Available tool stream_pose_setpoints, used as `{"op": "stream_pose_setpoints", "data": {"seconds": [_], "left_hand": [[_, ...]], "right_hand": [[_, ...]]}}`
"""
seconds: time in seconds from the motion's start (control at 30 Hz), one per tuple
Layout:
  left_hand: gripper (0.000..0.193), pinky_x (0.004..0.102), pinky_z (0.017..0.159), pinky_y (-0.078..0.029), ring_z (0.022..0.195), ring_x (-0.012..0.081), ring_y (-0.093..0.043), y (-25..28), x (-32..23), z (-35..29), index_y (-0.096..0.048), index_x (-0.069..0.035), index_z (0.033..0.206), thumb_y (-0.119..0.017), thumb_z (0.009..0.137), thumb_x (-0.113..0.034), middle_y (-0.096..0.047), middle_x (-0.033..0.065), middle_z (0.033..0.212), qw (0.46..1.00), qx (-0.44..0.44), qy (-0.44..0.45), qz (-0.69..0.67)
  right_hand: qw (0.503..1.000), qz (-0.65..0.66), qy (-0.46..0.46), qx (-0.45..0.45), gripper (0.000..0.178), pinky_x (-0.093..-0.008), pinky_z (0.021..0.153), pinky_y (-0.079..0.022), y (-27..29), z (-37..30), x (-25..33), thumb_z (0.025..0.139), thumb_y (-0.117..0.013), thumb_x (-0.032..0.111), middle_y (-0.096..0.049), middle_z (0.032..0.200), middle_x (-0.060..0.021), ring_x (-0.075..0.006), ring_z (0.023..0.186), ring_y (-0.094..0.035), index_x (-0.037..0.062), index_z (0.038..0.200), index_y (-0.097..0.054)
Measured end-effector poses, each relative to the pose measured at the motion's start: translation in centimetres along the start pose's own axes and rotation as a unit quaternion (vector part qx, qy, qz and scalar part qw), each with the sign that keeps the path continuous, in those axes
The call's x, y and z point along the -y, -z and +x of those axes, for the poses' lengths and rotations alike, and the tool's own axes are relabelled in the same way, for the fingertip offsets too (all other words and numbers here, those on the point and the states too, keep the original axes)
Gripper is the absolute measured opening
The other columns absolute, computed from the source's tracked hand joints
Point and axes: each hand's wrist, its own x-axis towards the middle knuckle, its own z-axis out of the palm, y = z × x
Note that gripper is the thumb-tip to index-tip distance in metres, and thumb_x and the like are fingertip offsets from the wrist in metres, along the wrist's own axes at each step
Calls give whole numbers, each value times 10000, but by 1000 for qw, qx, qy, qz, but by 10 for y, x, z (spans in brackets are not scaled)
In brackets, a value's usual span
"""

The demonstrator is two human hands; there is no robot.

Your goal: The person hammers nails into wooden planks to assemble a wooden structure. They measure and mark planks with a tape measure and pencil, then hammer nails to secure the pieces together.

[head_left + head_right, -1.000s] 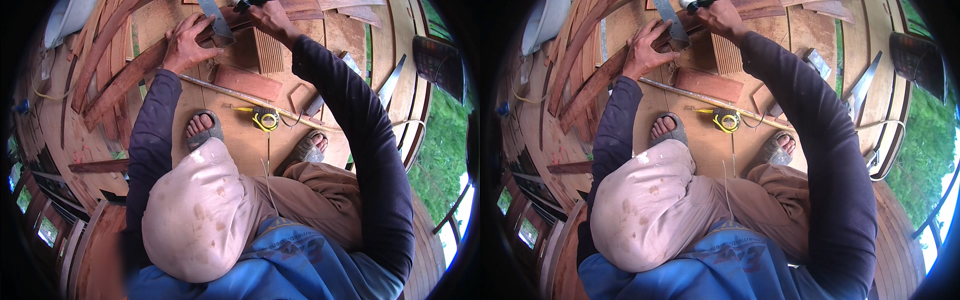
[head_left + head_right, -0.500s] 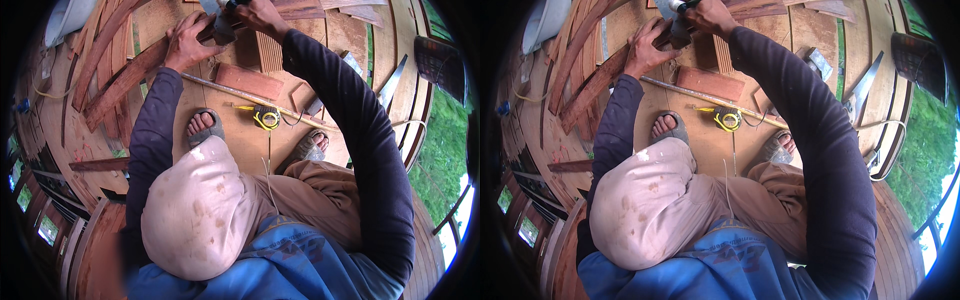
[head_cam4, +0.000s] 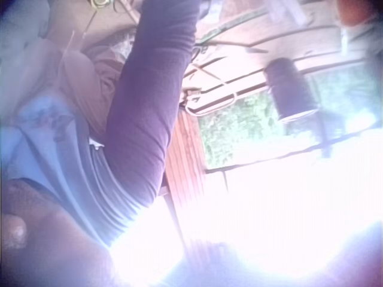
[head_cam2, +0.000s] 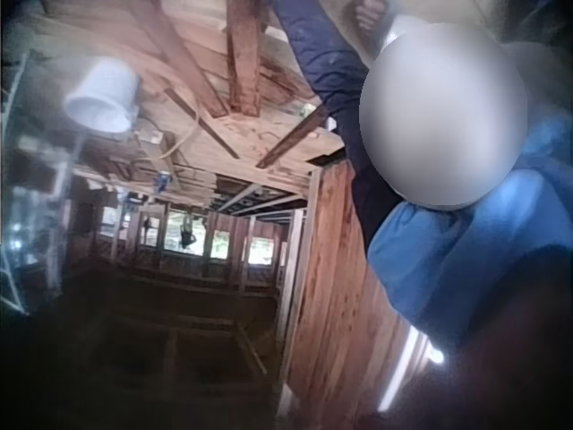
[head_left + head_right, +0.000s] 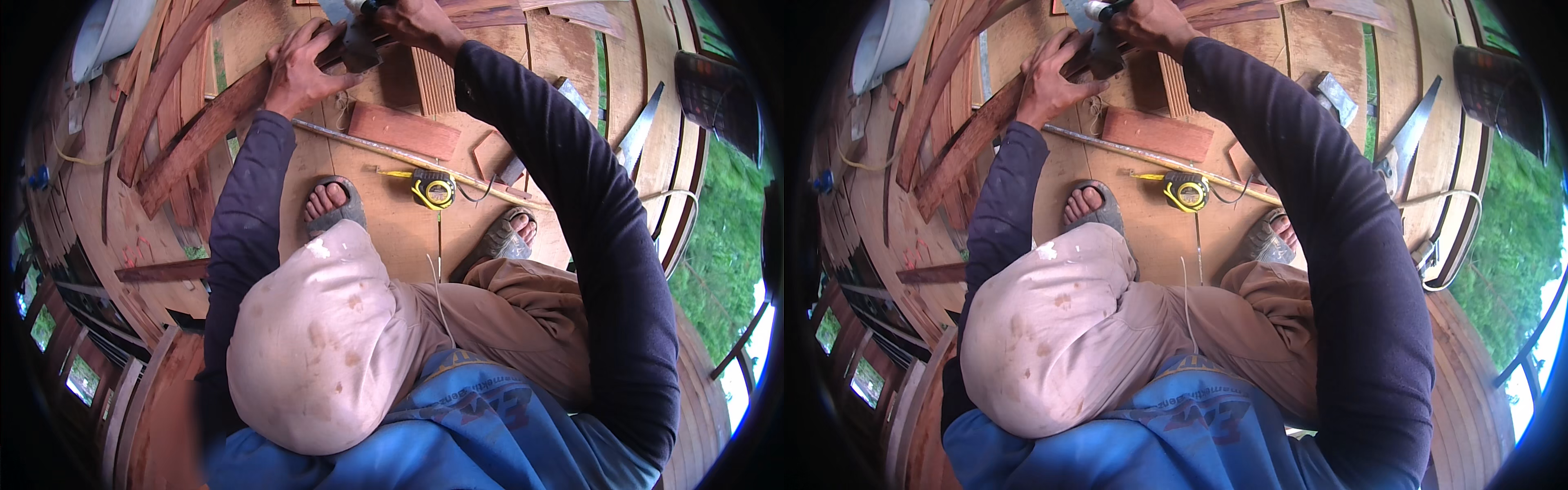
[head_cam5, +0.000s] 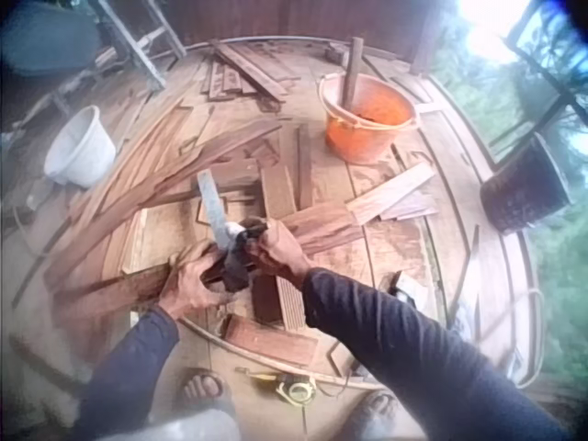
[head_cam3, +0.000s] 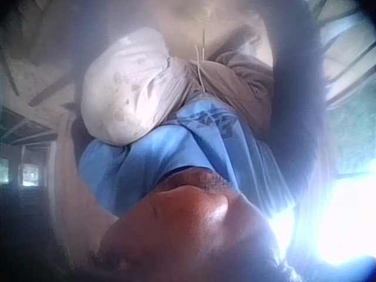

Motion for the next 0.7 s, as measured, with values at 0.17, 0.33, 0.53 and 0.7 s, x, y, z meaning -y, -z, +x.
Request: {"op": "stream_pose_setpoints", "data": {"seconds": [0.17, 0.33, 0.53, 0.7], "left_hand": [[856, 504, 1112, -317, 1343, 294, -508, 1, -1, -3, -637, -195, 1397, -871, 642, -524, -559, 84, 1439, 1000, -6, 5, 9], [850, 503, 1112, -317, 1345, 292, -508, -1, 0, -1, -638, -194, 1395, -871, 643, -517, -561, 82, 1436, 1000, -6, 1, 5], [852, 501, 1112, -322, 1343, 290, -510, 0, -1, -2, -636, -202, 1400, -871, 643, -514, -559, 82, 1442, 1000, -1, 11, 14], [857, 503, 1111, -325, 1341, 297, -514, 1, -2, -3, -633, -205, 1403, -872, 643, -521, -553, 84, 1454, 1000, -9, 8, 16]], "right_hand": [[999, 41, -31, -8, 265, -423, 741, -532, 1, -7, 6, 866, -618, 162, -687, 857, -180, -358, 822, -679, 21, 1087, -652], [995, 21, -94, 18, 252, -401, 662, -514, -5, -6, -16, 890, -642, 198, -679, 794, -135, -336, 736, -665, 40, 1086, -653], [999, 19, -28, -10, 254, -413, 672, -517, -8, -9, -18, 876, -645, 178, -678, 785, -137, -332, 724, -660, 27, 1080, -651], [999, 32, -38, -10, 298, -432, 716, -532, -5, -6, -4, 867, -636, 175, -699, 837, -175, -356, 793, -687, 6, 1111, -655]]}}
